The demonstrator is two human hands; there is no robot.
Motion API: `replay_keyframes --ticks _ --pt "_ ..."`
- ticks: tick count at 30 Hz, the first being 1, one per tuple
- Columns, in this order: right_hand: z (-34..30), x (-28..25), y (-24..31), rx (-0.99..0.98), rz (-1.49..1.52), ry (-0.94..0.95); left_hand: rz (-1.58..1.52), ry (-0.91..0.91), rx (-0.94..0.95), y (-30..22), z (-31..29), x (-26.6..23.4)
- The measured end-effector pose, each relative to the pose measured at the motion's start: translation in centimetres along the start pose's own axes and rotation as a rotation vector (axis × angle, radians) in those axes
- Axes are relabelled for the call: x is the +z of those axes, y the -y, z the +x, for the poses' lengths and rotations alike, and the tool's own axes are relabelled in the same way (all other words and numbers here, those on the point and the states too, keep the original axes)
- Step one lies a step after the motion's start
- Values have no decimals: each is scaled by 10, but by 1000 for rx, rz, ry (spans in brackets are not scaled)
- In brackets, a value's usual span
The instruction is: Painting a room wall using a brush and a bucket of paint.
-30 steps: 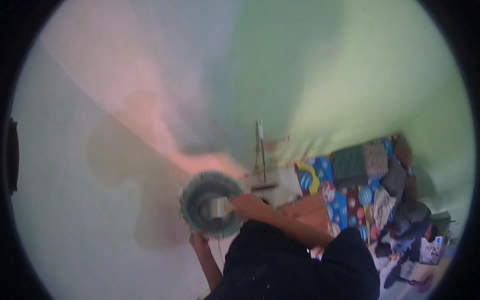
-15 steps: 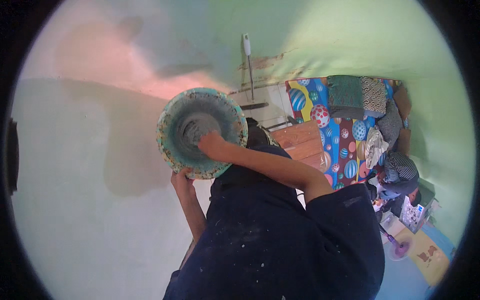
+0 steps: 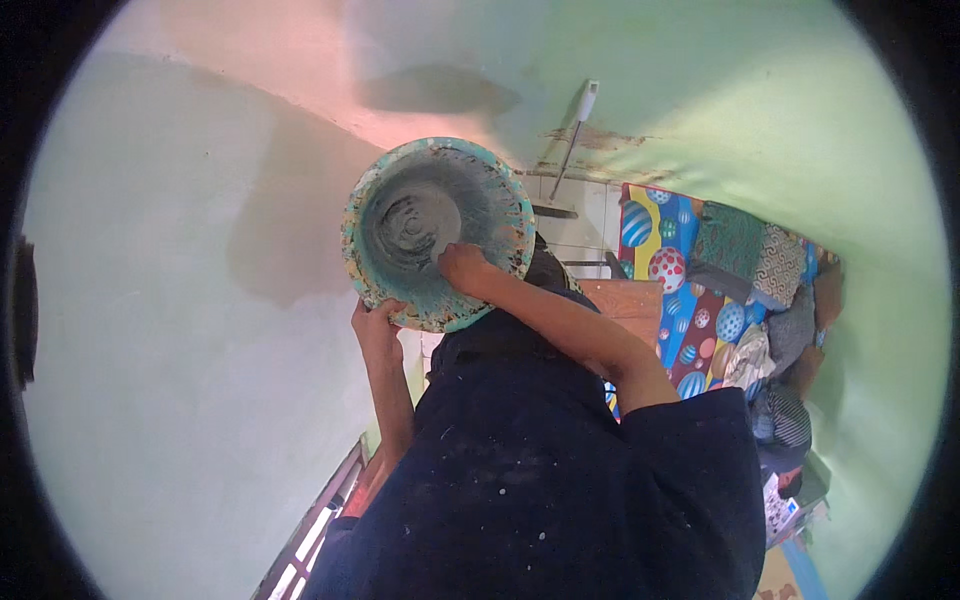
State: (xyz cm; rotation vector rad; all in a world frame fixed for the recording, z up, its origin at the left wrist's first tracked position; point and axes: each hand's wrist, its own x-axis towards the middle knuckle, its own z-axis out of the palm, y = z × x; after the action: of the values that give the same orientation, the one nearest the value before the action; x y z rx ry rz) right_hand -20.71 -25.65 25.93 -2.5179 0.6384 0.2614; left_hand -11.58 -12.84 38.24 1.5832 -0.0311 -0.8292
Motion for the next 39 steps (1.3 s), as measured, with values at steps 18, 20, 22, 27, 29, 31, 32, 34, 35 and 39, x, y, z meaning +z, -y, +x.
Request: replay_keyframes --ticks 18,20,22,27,29,31,32,34,35,39 --pt "37 46 -29 -8 -79 278 -150 -221 -137 25 3 2" --pt "40 44 -32 -15 -117 325 -174 -264 -149 29 4 2" --pt "39 39 -37 16 -24 288 -219 -243 -155 33 5 3" --pt "10 -46 -38 -143 165 217 -214 -338 -155 49 3 -5" --pt "-12 -99 -52 33 616 155 -274 -364 -143 62 1 -18" --pt "-29 -116 -109 415 995 63 -325 -402 -141 68 -1 -23" --pt "-33 -111 -151 602 1140 -27 -337 -424 -158 71 -3 -24" --pt "-30 -77 -244 792 1201 -274 -376 -465 -151 80 -4 -28" --pt "-28 -65 -284 745 1372 -207 -306 -477 -126 101 -9 -42" --pt "20 -26 -452 286 -9 -38 -340 -656 -239 92 -15 -16"
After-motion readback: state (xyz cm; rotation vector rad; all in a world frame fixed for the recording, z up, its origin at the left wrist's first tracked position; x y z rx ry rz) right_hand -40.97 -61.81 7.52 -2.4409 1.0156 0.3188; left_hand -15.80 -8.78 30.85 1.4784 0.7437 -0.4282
